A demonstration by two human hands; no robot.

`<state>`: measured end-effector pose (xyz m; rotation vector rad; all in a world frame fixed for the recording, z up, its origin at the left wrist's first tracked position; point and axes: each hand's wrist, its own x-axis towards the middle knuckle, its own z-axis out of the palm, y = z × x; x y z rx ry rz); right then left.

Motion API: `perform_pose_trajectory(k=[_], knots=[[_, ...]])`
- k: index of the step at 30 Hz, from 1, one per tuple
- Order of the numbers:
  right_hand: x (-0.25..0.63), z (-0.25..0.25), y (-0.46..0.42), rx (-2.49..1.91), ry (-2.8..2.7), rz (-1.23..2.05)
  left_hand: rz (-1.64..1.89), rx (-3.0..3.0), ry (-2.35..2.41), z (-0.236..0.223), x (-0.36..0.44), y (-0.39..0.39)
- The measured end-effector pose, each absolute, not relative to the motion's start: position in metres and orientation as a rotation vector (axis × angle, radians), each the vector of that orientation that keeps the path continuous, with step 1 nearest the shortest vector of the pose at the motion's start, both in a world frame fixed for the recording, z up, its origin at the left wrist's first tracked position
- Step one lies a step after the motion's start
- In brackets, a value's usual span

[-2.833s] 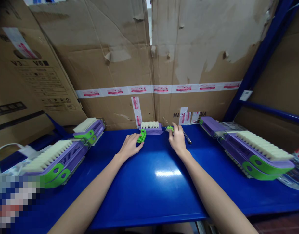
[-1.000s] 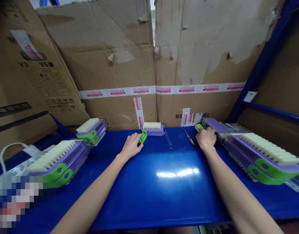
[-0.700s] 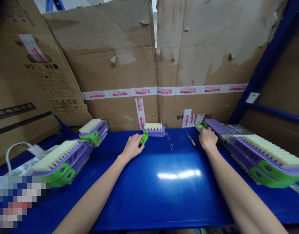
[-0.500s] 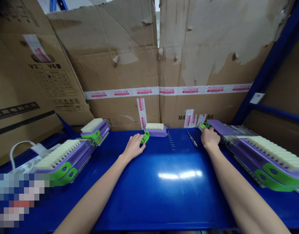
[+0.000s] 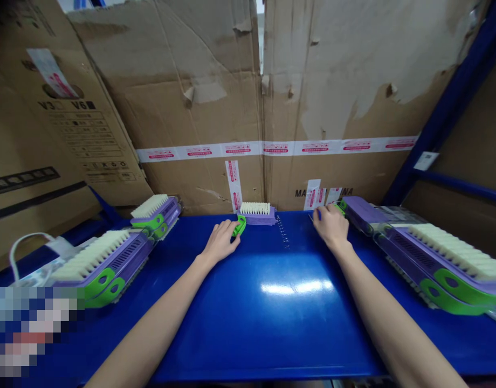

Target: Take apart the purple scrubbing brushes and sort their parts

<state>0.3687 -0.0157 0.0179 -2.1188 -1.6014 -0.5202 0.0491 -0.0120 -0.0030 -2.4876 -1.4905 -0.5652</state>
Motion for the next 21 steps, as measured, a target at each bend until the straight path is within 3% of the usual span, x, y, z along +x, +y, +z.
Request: perform_pose_trajectory(k=[4,11,21], knots=[[0.328,0.025,-0.025,-1.892,-1.938,-0.362,-0.559,-2.481,-1.486,-0.002,0.049,-0.013],[0.303,0.009,-0.028,-1.897,-2.112,-0.003,-0.547,-2.477,-1.491,-0.003,0.049,-0.013],[0.37,0.012,-0.023,-1.963,-1.633,-0.324,-0.579,-2.489,-1.484,-0.003,0.049,-0.012]])
